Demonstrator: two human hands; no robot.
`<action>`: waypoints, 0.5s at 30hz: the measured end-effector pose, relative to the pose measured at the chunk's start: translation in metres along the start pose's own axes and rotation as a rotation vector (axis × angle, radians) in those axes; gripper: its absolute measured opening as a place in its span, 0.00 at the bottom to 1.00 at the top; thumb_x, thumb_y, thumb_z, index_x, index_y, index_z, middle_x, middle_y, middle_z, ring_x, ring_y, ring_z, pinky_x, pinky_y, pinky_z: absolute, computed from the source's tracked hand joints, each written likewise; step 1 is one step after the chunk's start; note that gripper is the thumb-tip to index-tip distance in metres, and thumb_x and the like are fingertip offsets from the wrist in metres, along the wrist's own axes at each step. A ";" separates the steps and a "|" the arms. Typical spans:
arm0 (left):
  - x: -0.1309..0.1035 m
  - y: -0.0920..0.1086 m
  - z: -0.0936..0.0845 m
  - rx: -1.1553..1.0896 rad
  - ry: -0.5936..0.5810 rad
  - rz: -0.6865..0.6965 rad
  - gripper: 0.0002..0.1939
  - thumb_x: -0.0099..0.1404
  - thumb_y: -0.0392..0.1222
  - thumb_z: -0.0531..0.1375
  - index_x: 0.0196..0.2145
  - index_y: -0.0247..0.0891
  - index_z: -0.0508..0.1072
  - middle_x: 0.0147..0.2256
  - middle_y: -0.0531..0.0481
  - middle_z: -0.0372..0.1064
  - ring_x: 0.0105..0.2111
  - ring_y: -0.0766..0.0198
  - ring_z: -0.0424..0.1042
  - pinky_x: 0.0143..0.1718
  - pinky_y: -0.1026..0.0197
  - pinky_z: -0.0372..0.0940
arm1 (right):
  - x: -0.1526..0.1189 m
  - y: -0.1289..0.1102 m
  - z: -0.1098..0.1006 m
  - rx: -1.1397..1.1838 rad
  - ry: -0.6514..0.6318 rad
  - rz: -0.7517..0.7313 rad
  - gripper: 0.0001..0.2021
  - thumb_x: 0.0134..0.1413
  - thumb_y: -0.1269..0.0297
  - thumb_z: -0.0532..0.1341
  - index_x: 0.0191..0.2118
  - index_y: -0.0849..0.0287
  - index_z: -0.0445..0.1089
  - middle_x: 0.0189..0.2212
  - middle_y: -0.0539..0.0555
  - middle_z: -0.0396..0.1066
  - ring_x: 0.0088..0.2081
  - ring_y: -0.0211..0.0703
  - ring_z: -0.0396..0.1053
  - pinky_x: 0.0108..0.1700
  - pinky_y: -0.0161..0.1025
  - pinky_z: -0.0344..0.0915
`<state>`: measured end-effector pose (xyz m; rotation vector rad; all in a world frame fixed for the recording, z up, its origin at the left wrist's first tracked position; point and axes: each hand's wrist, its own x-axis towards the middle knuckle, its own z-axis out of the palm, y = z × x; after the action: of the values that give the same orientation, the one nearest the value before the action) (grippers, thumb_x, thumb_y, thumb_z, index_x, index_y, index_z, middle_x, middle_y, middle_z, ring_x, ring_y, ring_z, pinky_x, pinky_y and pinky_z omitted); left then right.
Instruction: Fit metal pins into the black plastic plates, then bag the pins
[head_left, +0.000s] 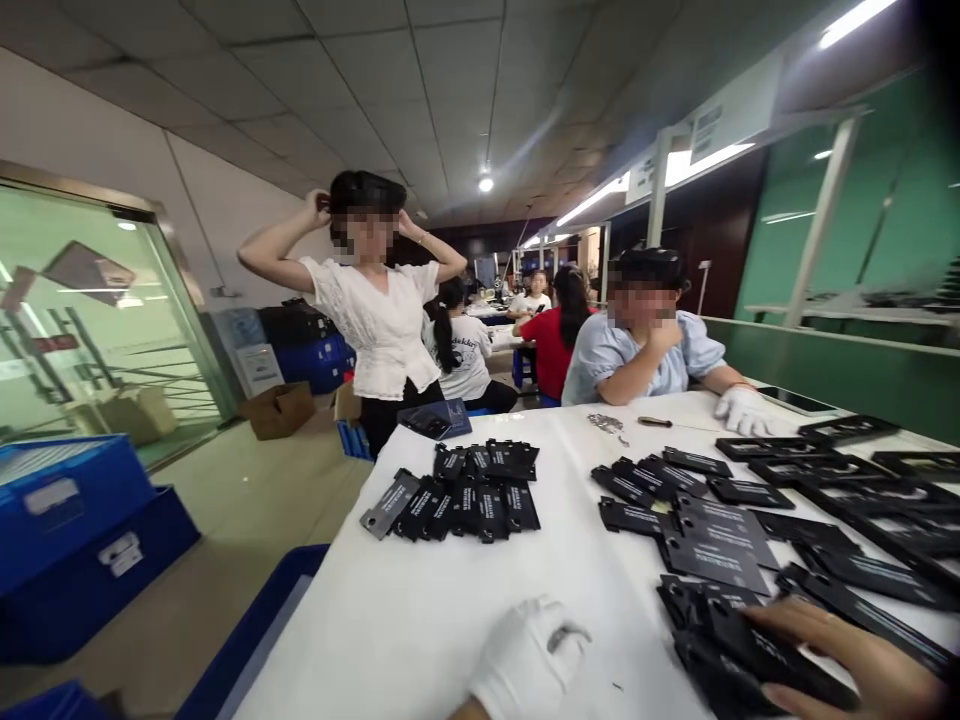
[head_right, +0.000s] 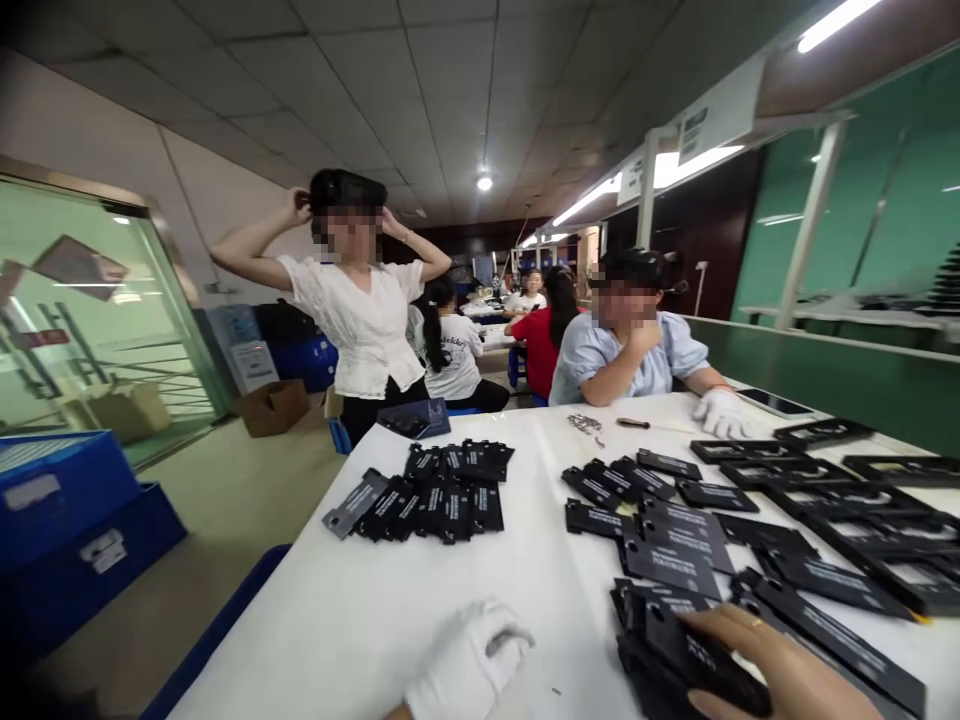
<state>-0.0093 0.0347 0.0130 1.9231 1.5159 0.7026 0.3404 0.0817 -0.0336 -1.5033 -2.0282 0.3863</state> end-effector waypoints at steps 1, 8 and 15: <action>-0.001 0.001 0.000 -0.003 0.002 0.000 0.12 0.61 0.40 0.53 0.36 0.44 0.77 0.38 0.51 0.73 0.39 0.61 0.70 0.44 0.61 0.61 | 0.002 -0.009 0.007 -0.025 -0.049 -0.009 0.21 0.39 0.51 0.66 0.44 0.45 0.75 0.47 0.59 0.71 0.49 0.61 0.68 0.50 0.53 0.65; -0.002 0.002 0.001 -0.076 0.053 -0.062 0.12 0.61 0.42 0.53 0.34 0.42 0.77 0.36 0.50 0.73 0.35 0.62 0.69 0.40 0.61 0.61 | 0.037 -0.103 0.016 -0.161 -0.252 -0.053 0.23 0.42 0.60 0.62 0.48 0.50 0.72 0.50 0.55 0.69 0.50 0.57 0.67 0.52 0.47 0.65; 0.011 -0.015 0.008 -0.488 0.366 -0.334 0.11 0.62 0.42 0.52 0.37 0.35 0.70 0.31 0.48 0.69 0.29 0.65 0.67 0.32 0.64 0.63 | 0.048 -0.158 0.032 -0.243 -0.422 -0.111 0.26 0.40 0.67 0.59 0.51 0.58 0.71 0.47 0.58 0.69 0.46 0.55 0.68 0.50 0.49 0.64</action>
<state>-0.0112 0.0471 -0.0032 1.1913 1.6338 1.1842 0.1898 0.0793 0.0404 -1.5380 -2.5556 0.4564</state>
